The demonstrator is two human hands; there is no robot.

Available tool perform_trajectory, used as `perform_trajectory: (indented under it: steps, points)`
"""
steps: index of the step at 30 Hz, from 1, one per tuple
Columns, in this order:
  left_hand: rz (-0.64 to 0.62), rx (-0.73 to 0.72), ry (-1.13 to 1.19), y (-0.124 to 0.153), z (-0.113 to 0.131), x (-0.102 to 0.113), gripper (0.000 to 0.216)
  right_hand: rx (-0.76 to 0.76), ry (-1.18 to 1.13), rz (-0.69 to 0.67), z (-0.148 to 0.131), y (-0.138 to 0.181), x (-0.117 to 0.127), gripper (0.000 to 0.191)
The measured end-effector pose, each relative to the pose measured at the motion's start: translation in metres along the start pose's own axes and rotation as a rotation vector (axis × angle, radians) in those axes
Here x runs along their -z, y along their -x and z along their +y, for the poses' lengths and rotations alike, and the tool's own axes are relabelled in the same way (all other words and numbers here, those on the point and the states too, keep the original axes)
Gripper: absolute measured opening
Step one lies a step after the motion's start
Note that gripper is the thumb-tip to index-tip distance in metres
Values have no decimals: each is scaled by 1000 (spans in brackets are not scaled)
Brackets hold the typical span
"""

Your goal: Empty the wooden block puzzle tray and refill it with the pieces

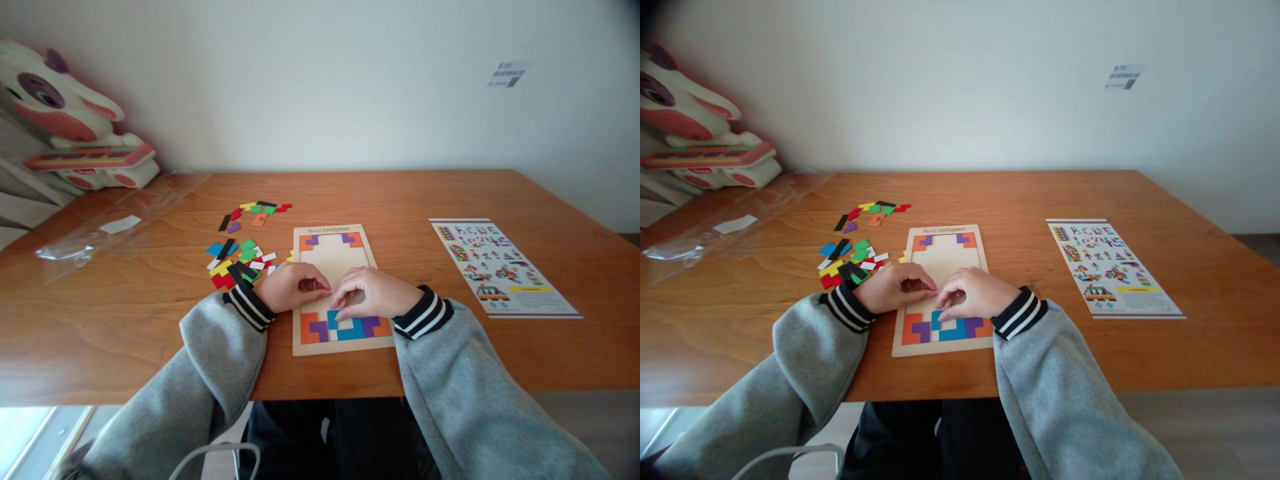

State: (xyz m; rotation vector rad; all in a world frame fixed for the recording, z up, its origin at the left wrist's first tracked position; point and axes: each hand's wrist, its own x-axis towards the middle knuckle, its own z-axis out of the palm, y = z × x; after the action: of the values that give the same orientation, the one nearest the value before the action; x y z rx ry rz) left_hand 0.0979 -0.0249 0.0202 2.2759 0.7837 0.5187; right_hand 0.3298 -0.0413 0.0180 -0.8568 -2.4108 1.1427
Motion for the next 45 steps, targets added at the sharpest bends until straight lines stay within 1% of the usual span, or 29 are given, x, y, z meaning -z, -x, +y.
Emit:
perform_trajectory:
  steps: [3,8,12,15,19,20,22,23,25,27,29,31,33,34,36,38,40,42,45]
  points:
    - [-2,6,-4,0,0,0,22,12,15,1,0,-1,-1,25]
    - [10,13,-11,0,1,-1,24,64,25,-55,-1,0,-1,24]
    - [17,23,5,0,1,-1,23,67,26,-77,-5,0,1,31]
    - [15,31,5,0,2,-1,23,2,24,-27,-8,0,2,41]
    - [20,49,20,1,2,-1,24,-156,-47,67,-9,0,1,47]
    - [36,55,27,1,1,-1,24,-179,-68,86,-9,0,1,48]
    - [119,61,3,1,0,-2,24,-207,-82,126,-8,0,0,48]
    - [183,57,-49,1,-1,-2,23,-216,-74,146,-7,0,-1,47]
    - [330,67,-241,0,-4,-2,21,-228,-52,188,-6,0,-1,46]
    - [440,138,-477,1,-8,0,23,-225,-43,229,-4,-1,-2,45]
    - [476,269,-654,4,-15,4,29,-212,-51,254,-2,-2,-1,44]
    - [484,390,-748,8,-22,9,36,-208,-47,266,-1,-3,-1,44]
    - [497,427,-780,14,-30,17,37,-210,-40,275,-1,-2,-1,43]
    - [496,401,-775,17,-34,22,35,-210,-37,280,-1,-2,-1,43]
    - [442,271,-733,23,-38,32,30,-209,-29,287,0,-2,-1,43]
    - [327,114,-675,27,-39,40,25,-210,-24,285,1,-2,-1,43]
    - [220,-2,-639,29,-39,45,24,-217,-28,281,2,-1,0,43]
    - [159,-66,-630,30,-39,47,25,-230,-32,279,4,-1,2,44]
    - [145,-117,-615,30,-43,45,26,-258,-19,279,6,0,4,45]
